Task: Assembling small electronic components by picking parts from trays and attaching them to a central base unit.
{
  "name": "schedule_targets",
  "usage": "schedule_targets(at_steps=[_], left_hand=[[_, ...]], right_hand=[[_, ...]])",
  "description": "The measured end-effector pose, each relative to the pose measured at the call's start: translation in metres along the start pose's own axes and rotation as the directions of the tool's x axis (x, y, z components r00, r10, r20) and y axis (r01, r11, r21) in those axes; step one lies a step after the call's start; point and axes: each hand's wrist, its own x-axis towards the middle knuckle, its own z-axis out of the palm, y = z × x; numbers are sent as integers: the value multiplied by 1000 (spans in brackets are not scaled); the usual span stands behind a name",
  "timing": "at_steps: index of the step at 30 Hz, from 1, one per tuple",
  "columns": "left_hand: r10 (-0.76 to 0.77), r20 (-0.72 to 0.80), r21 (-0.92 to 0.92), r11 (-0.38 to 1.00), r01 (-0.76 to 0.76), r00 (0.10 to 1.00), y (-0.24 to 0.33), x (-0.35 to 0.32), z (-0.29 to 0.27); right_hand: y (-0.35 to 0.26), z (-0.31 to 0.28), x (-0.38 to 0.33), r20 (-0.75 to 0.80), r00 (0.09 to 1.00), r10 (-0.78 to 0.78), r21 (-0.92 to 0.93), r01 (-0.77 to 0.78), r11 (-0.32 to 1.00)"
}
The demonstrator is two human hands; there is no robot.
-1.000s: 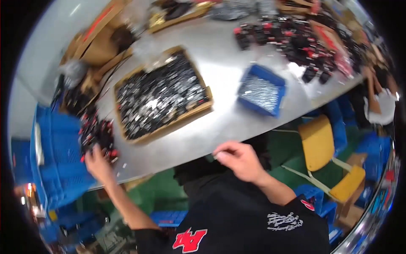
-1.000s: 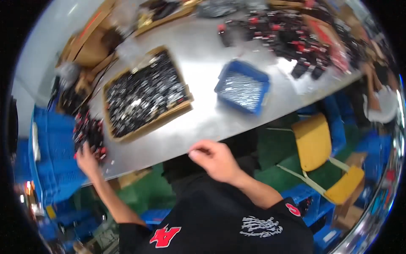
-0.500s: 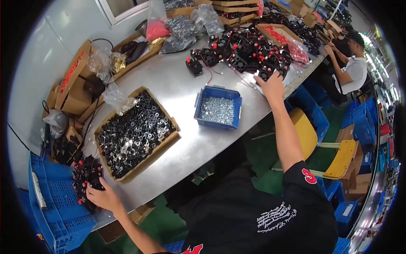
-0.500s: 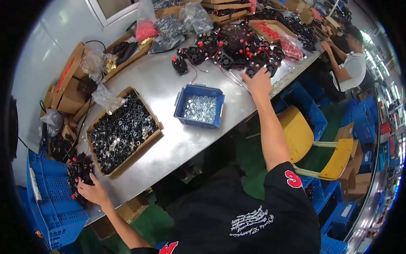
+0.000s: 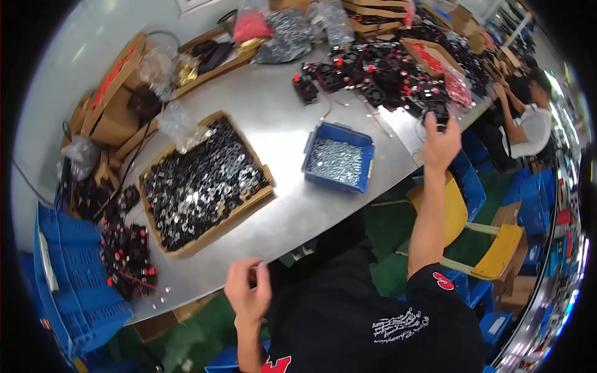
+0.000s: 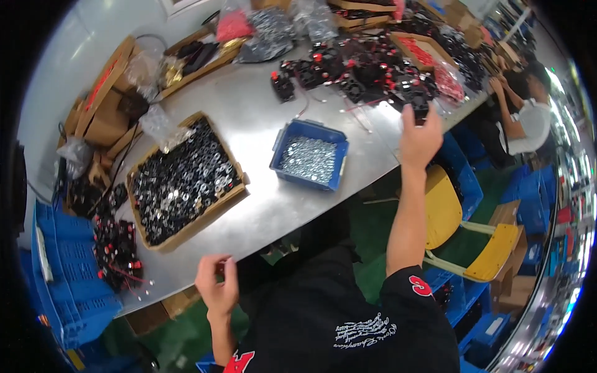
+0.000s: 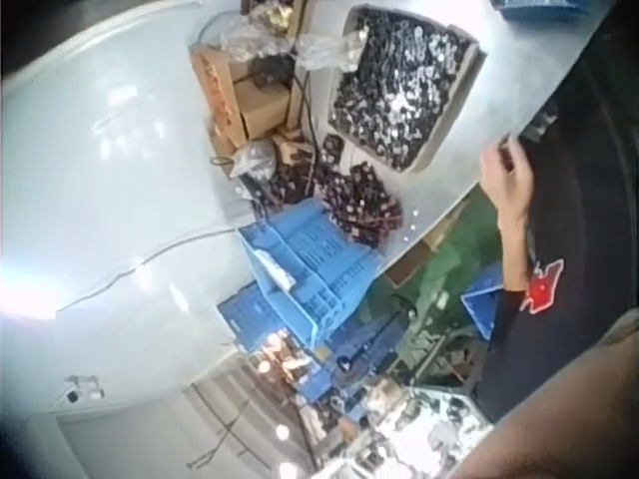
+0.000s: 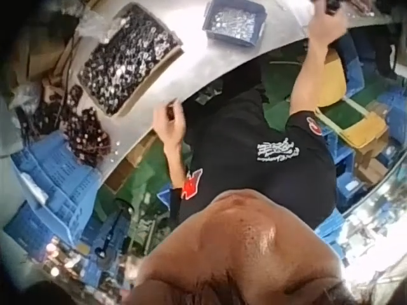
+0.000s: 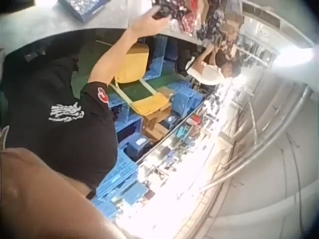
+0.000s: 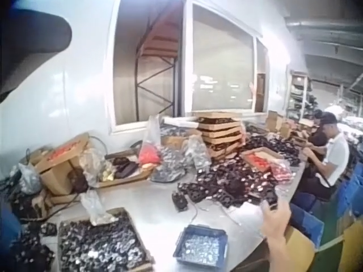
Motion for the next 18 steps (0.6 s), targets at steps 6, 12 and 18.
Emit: schedule_targets(at_steps=[6,12,18], left_hand=[[123,71,-126,986,-114,990,23,17,2],[-43,-137,-363,932,-10,990,19,23,-13],[-431,100,-823,471,318,897,-3,15,-35]], right_hand=[[-84,-41,-1,42,995,-94,318,76,945],[-190,-83,-100,490,549,-677,672,256,695],[-247,-81,-163,223,559,-798,957,28,288]])
